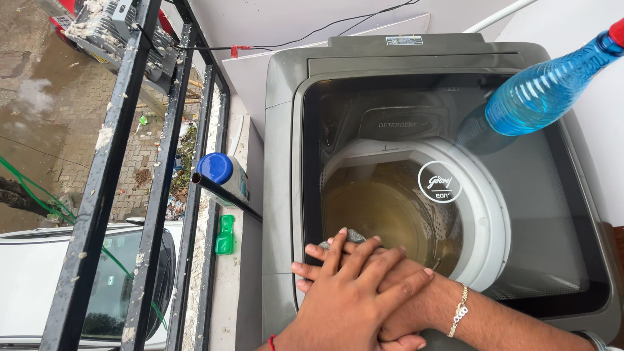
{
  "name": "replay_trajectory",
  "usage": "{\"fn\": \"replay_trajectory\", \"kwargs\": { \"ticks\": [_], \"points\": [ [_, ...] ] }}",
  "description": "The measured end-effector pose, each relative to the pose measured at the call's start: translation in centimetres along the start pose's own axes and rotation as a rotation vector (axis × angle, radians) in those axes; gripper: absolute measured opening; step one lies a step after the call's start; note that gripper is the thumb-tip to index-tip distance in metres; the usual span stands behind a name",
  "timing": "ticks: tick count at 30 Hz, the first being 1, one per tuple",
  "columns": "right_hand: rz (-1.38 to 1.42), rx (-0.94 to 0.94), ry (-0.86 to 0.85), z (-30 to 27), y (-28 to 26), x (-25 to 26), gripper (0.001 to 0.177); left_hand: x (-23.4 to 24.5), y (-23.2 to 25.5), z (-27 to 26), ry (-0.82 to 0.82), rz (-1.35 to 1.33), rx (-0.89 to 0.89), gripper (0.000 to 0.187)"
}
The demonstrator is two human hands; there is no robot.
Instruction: The person cleans the top-loading washing machine by spraying a cleaning solution from a spray bottle onto the lid and top surface, then wiping these areas with a cloth. The person wipes the inside of the lid, the control panel area, and the top surface of the machine.
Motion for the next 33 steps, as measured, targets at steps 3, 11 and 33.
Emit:
{"fn": "replay_trajectory", "kwargs": {
  "ticks": [3, 11, 33],
  "points": [
    [0.019, 0.021, -0.017, 0.1, 0.6, -0.2, 0.081, -0.6, -0.7, 0.0, 0.028, -0.07, 0.123, 0.067],
    [0.064, 0.072, -0.047, 1.3, 2.2, 0.3, 0.076, 0.8, -3.0, 1.3, 0.059, -0.104, 0.16, 0.064],
    [0.068, -0.028, -0.024, 8.2, 14.9, 6.7, 0.072, 3.0, -13.9, 10.4, 0.242, -0.09, 0.018, 0.058]
  ]
}}
Point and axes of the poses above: each hand's wrist, its own z-axis towards the middle knuckle, its own x-axis out of the back of the hand, y = z × x, the point moved 6 cm from there along z, towards the middle knuckle, and after that the axes turned 12 degrees about z, right-handed, at the moved point
